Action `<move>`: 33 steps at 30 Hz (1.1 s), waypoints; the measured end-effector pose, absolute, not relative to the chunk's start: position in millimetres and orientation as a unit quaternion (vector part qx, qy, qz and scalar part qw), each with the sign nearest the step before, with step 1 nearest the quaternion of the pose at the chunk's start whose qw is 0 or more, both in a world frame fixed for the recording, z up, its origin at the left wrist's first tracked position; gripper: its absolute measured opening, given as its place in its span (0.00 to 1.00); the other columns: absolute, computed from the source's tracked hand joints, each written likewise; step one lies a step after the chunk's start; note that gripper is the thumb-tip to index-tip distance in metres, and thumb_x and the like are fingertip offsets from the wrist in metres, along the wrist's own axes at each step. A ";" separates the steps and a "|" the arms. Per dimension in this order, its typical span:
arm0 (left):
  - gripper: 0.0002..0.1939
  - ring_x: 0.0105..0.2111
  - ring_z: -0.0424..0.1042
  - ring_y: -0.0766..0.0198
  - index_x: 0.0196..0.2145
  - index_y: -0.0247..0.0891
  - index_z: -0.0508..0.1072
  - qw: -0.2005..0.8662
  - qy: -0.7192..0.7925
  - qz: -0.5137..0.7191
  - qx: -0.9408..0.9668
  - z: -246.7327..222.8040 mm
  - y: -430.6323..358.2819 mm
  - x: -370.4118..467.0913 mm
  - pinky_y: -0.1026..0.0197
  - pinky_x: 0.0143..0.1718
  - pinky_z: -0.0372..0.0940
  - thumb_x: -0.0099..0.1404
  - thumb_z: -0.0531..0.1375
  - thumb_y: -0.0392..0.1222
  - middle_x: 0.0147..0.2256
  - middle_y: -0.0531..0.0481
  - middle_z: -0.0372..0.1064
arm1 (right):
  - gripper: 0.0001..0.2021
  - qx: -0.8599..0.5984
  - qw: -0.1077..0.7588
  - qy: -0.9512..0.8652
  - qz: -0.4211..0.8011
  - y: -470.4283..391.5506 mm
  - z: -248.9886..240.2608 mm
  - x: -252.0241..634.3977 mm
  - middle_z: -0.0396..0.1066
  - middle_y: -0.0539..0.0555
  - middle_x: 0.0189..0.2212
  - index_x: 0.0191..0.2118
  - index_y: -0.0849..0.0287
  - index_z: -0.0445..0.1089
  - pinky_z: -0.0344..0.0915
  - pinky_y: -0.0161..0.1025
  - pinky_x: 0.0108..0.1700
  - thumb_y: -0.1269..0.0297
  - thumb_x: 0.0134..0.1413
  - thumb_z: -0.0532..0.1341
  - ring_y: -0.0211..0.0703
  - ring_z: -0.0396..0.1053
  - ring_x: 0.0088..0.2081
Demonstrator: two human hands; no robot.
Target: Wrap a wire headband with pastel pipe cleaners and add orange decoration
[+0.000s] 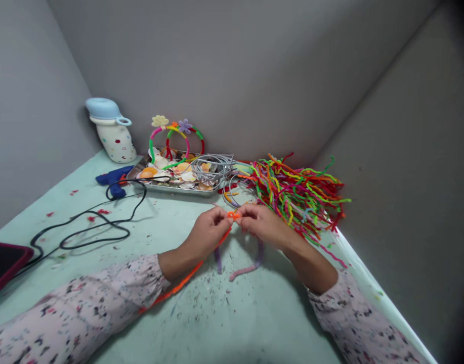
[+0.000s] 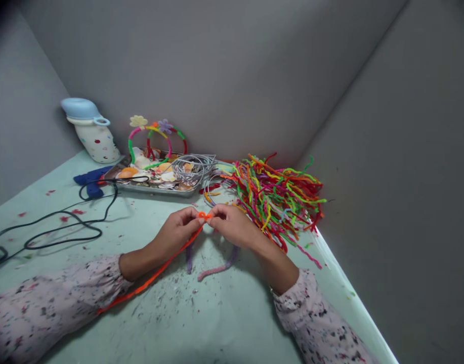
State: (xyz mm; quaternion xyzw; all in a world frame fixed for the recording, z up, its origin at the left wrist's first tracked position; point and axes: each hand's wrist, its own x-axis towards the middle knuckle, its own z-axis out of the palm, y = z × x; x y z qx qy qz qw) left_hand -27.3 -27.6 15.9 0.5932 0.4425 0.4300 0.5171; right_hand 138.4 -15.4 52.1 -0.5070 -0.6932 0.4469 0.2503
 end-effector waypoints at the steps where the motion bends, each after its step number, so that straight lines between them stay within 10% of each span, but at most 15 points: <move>1: 0.09 0.20 0.53 0.71 0.25 0.36 0.63 0.530 0.438 0.432 0.584 15.9 -26.9 -27.2 0.68 0.21 0.50 0.57 0.56 0.44 0.20 0.57 0.55 | 0.05 -0.500 0.259 -0.705 0.431 -15.9 53.6 138.1 0.64 0.47 0.21 0.31 0.60 0.67 0.53 0.31 0.24 0.65 0.49 0.57 0.33 0.57 0.22; 33: 0.11 0.17 0.53 0.73 0.23 0.36 0.62 0.603 0.398 0.417 0.552 15.2 -26.7 -26.6 0.67 0.19 0.48 0.57 0.57 0.44 0.17 0.57 0.55 | 0.09 -0.501 0.280 -0.781 0.247 -18.6 52.2 137.2 0.65 0.48 0.22 0.28 0.60 0.68 0.53 0.32 0.27 0.64 0.54 0.54 0.35 0.59 0.25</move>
